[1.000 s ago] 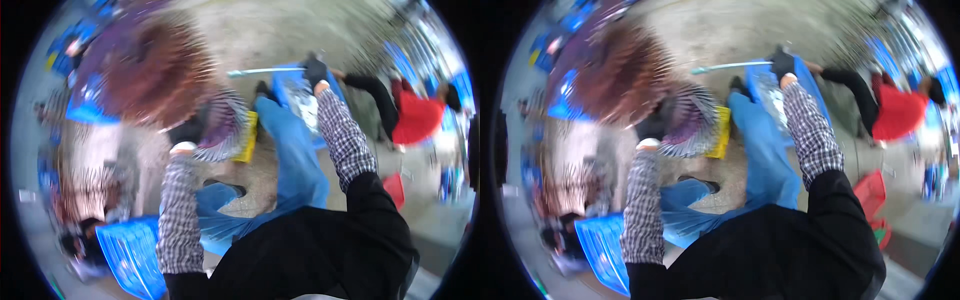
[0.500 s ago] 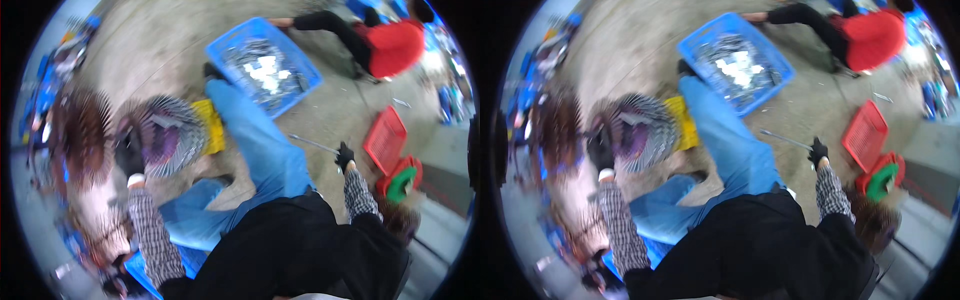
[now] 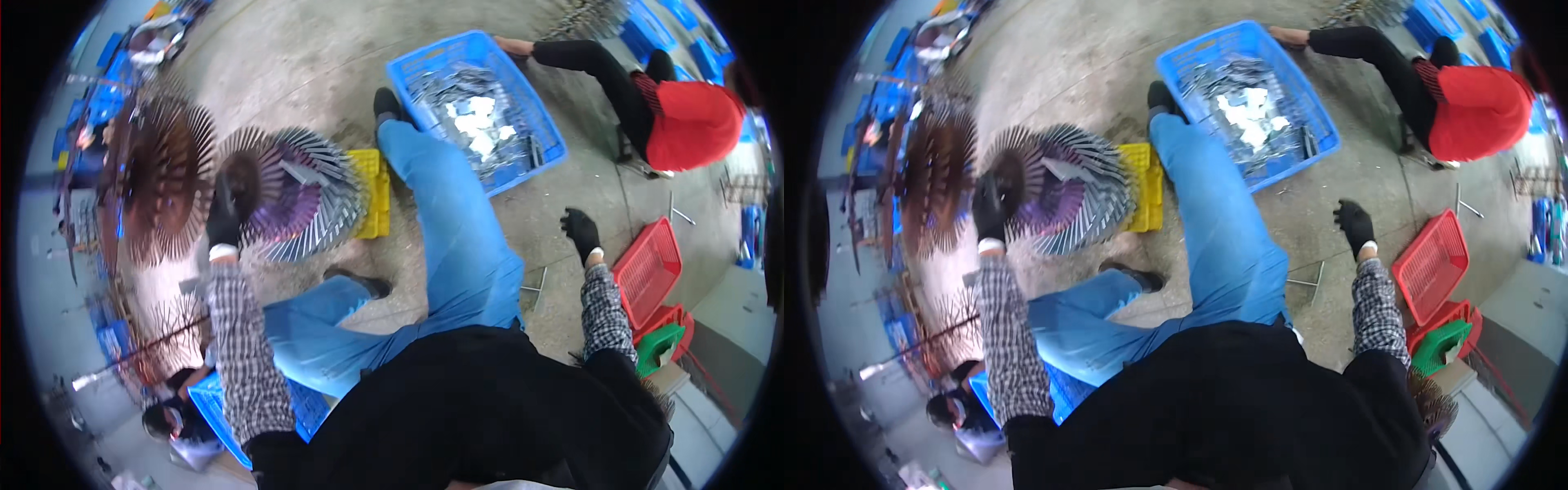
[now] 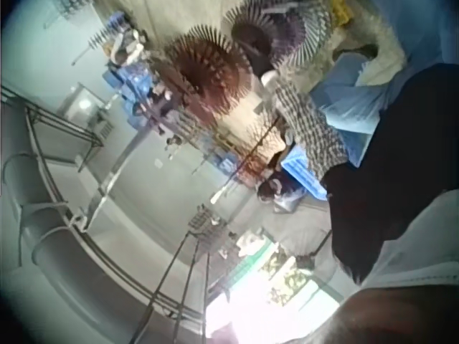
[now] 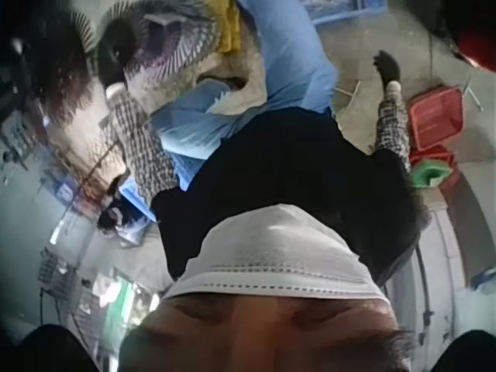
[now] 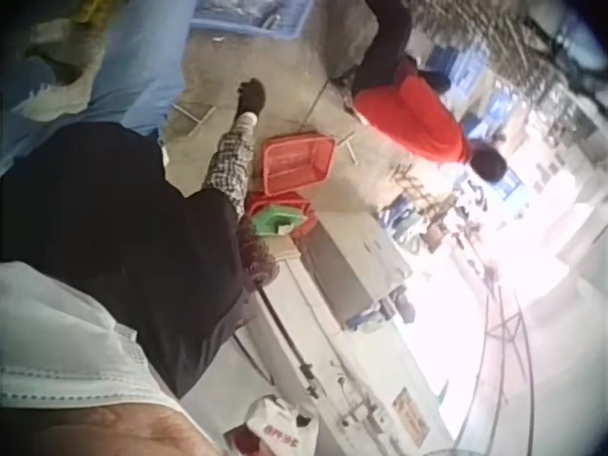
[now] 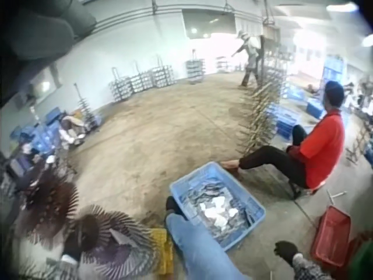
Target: Manually assembling small metal plates or fins onto a central spindle fixture on a fabrication floor.
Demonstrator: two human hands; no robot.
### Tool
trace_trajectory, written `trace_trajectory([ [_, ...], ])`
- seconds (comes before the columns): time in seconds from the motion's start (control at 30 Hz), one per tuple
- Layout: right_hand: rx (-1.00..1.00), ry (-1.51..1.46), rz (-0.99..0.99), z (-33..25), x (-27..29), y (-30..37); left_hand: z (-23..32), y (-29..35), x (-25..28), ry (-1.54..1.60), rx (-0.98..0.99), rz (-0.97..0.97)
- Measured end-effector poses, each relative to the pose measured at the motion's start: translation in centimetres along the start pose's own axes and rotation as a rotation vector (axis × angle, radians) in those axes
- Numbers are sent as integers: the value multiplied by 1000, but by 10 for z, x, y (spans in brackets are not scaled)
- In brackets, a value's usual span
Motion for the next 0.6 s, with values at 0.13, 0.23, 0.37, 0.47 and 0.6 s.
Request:
trace_trajectory([
  [0.13, 140, -100, -145, -112, -37, 0, 12, -9, -23, -155, 300, -138],
  [0.23, 168, -142, -204, -159, -71, -16, 14, 5, -15, -572, 39, 48],
  [0.37, 219, -180, -288, -184, -112, -31, -2, 25, -23, 198, 378, -285],
  [0.47, 226, -143, -302, -198, -136, -32, 0, 47, -27, -385, 229, -379],
  [0.6, 279, 175, -271, -203, -171, -65, -6, 82, -18, -509, -60, 52],
])
Point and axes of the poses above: each hand's wrist, its own y-axis away from the middle knuckle, its own x-axis out of the back of the hand, z = x × y, the point moved 8 cm from there along -y, towards the middle knuckle, and after that the axes turned 9 degrees about y, right-handed, at the moved point
